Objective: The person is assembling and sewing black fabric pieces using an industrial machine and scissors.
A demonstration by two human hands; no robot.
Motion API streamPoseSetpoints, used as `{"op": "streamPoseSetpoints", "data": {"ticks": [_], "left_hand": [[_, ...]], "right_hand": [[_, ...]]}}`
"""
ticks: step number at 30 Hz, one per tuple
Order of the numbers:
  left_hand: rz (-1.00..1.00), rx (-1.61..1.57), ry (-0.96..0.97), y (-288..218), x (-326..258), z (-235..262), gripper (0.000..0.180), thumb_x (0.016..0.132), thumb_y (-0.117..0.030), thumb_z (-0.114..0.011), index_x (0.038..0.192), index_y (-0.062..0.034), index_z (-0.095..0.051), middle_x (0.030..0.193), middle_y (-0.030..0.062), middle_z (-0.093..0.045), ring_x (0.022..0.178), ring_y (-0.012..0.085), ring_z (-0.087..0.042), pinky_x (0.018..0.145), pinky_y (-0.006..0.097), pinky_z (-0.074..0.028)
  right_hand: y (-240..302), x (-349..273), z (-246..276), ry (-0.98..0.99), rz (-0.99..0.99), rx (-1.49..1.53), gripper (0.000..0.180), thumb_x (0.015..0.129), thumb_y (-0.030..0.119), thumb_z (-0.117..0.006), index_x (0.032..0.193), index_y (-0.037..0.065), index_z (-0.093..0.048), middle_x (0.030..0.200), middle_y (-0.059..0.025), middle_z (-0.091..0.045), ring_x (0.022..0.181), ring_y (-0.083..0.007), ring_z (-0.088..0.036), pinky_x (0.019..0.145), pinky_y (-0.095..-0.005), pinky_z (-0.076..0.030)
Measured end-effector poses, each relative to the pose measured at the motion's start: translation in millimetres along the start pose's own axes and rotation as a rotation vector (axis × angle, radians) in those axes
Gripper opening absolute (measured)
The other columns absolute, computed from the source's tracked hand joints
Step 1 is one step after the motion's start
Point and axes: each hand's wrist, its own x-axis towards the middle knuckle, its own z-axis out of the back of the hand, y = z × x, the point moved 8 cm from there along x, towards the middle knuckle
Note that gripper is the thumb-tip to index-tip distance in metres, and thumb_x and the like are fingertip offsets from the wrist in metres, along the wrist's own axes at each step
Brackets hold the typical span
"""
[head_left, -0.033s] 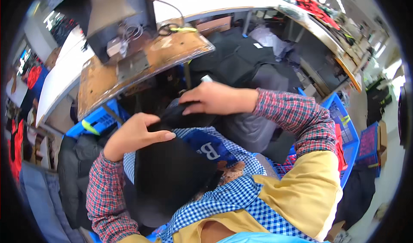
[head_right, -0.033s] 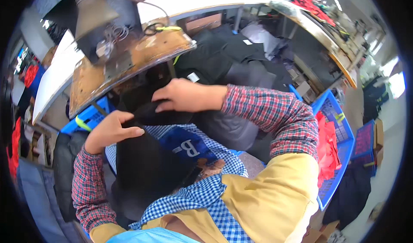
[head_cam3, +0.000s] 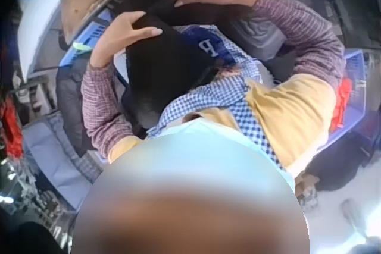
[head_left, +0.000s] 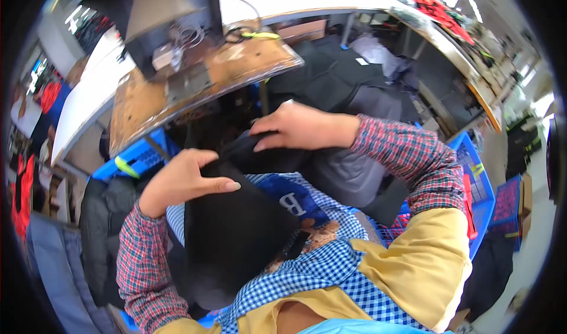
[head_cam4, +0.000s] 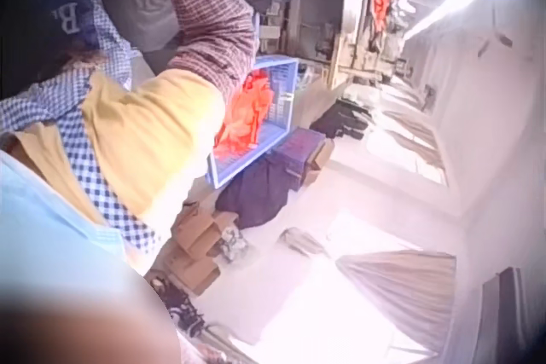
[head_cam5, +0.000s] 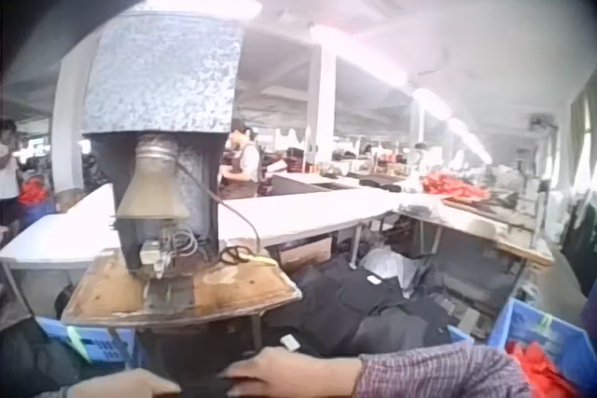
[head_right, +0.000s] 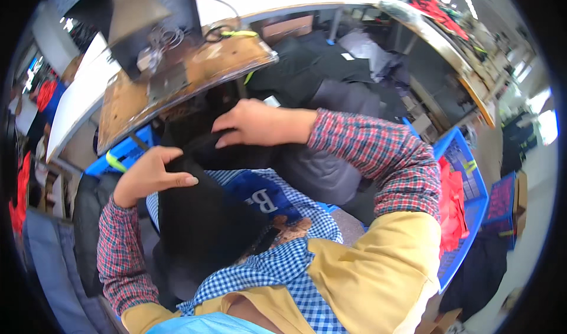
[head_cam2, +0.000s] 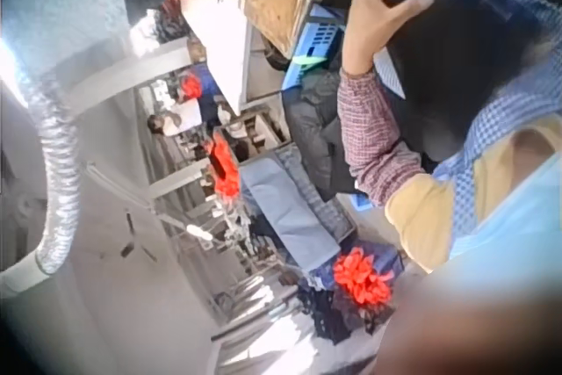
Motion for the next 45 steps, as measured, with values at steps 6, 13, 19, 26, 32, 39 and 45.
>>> {"op": "streamPoseSetpoints", "data": {"ticks": [6,13,19,26,32,39,45], "left_hand": [[0.176,0.169,-0.132,35,-22,72,0.036,0.073,-0.026,-0.078,0.082,0.0025,-0.058,0.068,0.0040,-0.052,0.069,0.0068,-0.049,0.063,0.026,-0.042],[0.278,0.197,-0.067,90,26,127,0.031,0.073,-0.020,-0.074,0.096,-0.0005,-0.066,0.080,-0.0013,-0.065,0.076,0.0078,-0.057,0.074,0.025,-0.045],[0.415,0.072,0.082,140,72,151,0.037,0.071,-0.021,-0.075,0.102,-0.0022,-0.068,0.089,0.0042,-0.069,0.079,0.0132,-0.063,0.079,0.025,-0.049],[0.444,0.119,-0.010,178,107,179,0.042,0.071,-0.019,-0.075,0.105,0.0037,-0.065,0.092,0.0083,-0.068,0.085,0.0159,-0.062,0.084,0.026,-0.047],[0.398,-0.023,0.063,191,119,186,0.043,0.072,-0.020,-0.076,0.109,-0.0006,-0.066,0.100,0.0110,-0.069,0.096,0.0219,-0.062,0.094,0.028,-0.041],[0.367,-0.051,0.030,190,118,196,0.035,0.074,-0.016,-0.075,0.105,-0.0017,-0.068,0.096,0.0090,-0.070,0.091,0.0196,-0.063,0.089,0.026,-0.044],[0.336,-0.052,0.053,186,118,199,0.029,0.074,-0.015,-0.074,0.099,-0.0022,-0.069,0.093,0.0075,-0.070,0.088,0.0179,-0.063,0.087,0.026,-0.045]], "right_hand": [[-29,60,23,0.068,-0.010,-0.177,0.034,0.091,0.035,-0.060,0.085,0.003,-0.067,0.072,-0.0174,-0.062,0.067,-0.0299,-0.062,0.059,-0.0360,-0.047],[-54,118,34,-0.045,0.062,-0.526,0.048,0.098,0.043,-0.041,0.085,0.005,-0.068,0.072,-0.0197,-0.062,0.072,-0.0365,-0.062,0.067,-0.0445,-0.048],[-111,159,32,0.191,0.013,-0.413,0.040,0.096,0.032,-0.041,0.085,0.000,-0.062,0.076,-0.0195,-0.062,0.073,-0.0372,-0.060,0.070,-0.0417,-0.047],[-164,195,36,0.321,-0.175,-0.433,0.044,0.093,0.037,-0.041,0.095,-0.001,-0.063,0.094,-0.0225,-0.064,0.087,-0.0395,-0.061,0.081,-0.0425,-0.046],[-173,206,46,0.325,-0.203,-0.388,0.045,0.092,0.038,-0.041,0.094,0.001,-0.065,0.094,-0.0212,-0.065,0.092,-0.0353,-0.061,0.085,-0.0406,-0.045],[-180,215,56,0.233,-0.200,-0.304,0.049,0.097,0.037,-0.041,0.085,-0.002,-0.067,0.075,-0.0124,-0.067,0.069,-0.0202,-0.062,0.074,-0.0321,-0.049],[-178,217,60,0.226,-0.165,-0.294,0.050,0.098,0.038,-0.042,0.082,-0.003,-0.066,0.069,-0.0117,-0.065,0.063,-0.0191,-0.059,0.071,-0.0315,-0.049]]}}
